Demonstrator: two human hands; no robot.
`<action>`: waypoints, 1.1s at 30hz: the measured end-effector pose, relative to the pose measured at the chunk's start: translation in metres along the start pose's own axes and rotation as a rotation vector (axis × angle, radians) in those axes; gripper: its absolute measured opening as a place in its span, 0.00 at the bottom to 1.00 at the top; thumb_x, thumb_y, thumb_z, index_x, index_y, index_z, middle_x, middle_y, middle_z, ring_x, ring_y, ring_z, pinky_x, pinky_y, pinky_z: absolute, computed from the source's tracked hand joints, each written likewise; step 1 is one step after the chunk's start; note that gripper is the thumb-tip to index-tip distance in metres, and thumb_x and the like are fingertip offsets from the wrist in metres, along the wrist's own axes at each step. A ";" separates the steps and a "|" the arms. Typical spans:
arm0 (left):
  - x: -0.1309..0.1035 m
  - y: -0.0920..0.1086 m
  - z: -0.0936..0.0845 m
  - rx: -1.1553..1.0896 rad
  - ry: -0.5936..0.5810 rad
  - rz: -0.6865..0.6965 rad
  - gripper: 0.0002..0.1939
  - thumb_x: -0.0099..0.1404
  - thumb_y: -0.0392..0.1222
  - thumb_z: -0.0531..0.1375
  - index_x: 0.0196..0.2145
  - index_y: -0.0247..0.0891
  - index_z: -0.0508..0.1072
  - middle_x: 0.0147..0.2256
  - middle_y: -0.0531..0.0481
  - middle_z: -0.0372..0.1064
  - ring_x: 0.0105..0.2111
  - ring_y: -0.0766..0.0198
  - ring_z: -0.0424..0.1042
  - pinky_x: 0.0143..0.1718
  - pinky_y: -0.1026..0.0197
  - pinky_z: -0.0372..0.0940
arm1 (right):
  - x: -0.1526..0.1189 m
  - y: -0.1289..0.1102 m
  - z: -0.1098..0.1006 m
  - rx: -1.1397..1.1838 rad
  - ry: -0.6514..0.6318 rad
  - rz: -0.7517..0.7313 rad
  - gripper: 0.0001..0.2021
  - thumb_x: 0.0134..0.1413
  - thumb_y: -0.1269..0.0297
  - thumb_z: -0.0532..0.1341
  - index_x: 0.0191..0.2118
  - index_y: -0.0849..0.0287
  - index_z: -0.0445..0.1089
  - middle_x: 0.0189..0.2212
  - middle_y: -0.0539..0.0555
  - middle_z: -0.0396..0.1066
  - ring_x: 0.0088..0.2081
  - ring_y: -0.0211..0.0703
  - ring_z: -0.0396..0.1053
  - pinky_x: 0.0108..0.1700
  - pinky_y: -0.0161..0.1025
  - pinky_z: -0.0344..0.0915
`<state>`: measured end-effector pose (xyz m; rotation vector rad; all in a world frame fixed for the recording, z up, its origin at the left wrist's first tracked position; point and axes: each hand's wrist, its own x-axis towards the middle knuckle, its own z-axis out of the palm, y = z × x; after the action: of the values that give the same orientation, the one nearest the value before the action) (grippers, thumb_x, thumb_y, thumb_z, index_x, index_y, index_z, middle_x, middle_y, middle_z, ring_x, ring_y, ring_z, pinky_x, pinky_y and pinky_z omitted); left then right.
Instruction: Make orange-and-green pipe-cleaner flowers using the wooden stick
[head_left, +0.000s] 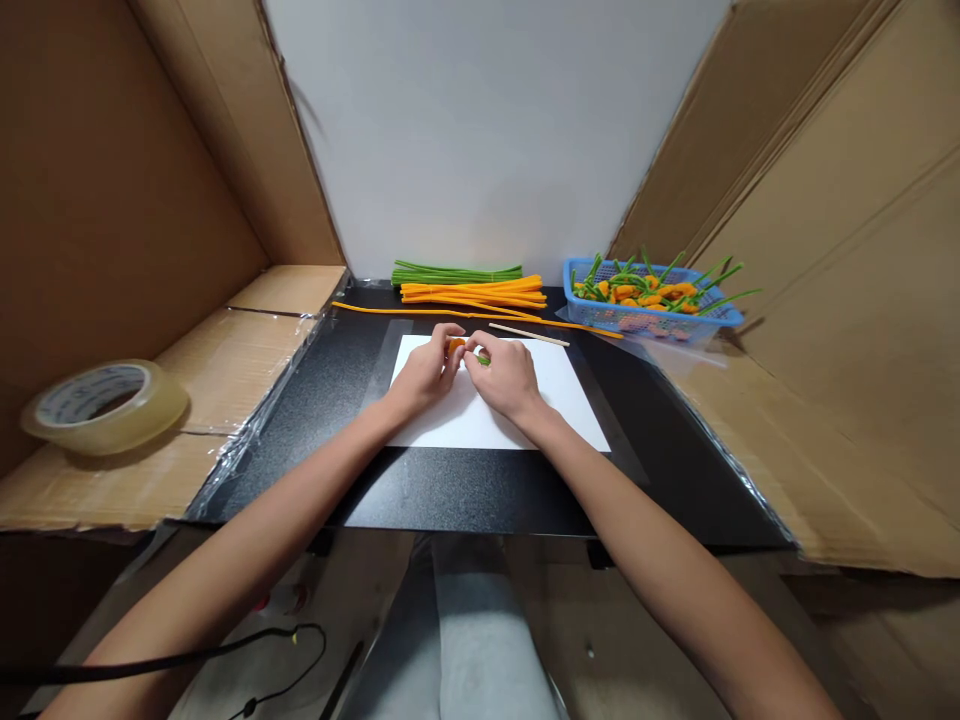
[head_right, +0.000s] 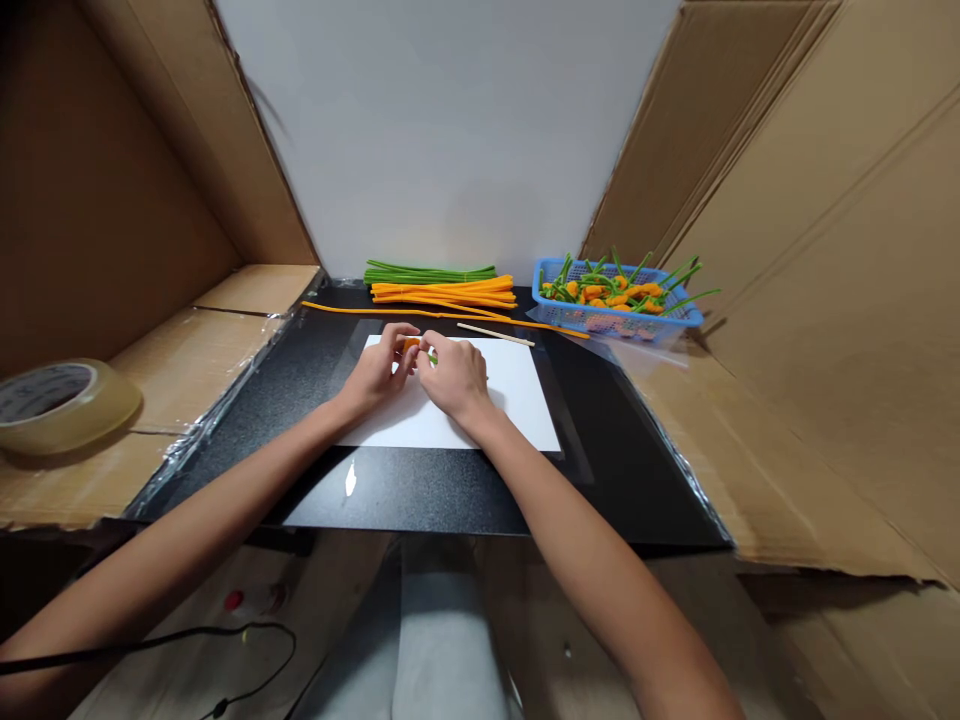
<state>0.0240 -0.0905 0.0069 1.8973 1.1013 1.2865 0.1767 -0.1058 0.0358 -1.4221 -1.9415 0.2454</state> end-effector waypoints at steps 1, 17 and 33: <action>-0.001 0.001 0.002 -0.007 0.014 -0.014 0.14 0.64 0.38 0.61 0.47 0.41 0.67 0.35 0.51 0.75 0.28 0.66 0.71 0.35 0.65 0.60 | -0.001 -0.001 0.000 -0.036 -0.001 0.000 0.08 0.56 0.64 0.57 0.35 0.53 0.75 0.24 0.51 0.71 0.28 0.44 0.66 0.32 0.38 0.51; -0.003 -0.003 0.005 -0.038 0.160 -0.022 0.09 0.67 0.36 0.55 0.45 0.41 0.64 0.27 0.54 0.69 0.24 0.67 0.68 0.30 0.67 0.60 | -0.001 -0.001 0.001 -0.113 -0.046 -0.014 0.09 0.60 0.58 0.59 0.42 0.54 0.74 0.28 0.54 0.76 0.31 0.48 0.71 0.32 0.38 0.52; 0.006 -0.008 -0.018 0.608 0.048 0.045 0.08 0.66 0.44 0.62 0.34 0.40 0.80 0.40 0.46 0.74 0.42 0.56 0.68 0.42 0.55 0.62 | 0.021 0.039 -0.015 0.495 0.053 -0.049 0.03 0.46 0.69 0.67 0.29 0.60 0.80 0.25 0.53 0.78 0.27 0.43 0.75 0.33 0.37 0.69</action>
<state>0.0062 -0.0810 0.0094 2.3356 1.6181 1.1002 0.2132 -0.0763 0.0345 -1.0416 -1.7132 0.6118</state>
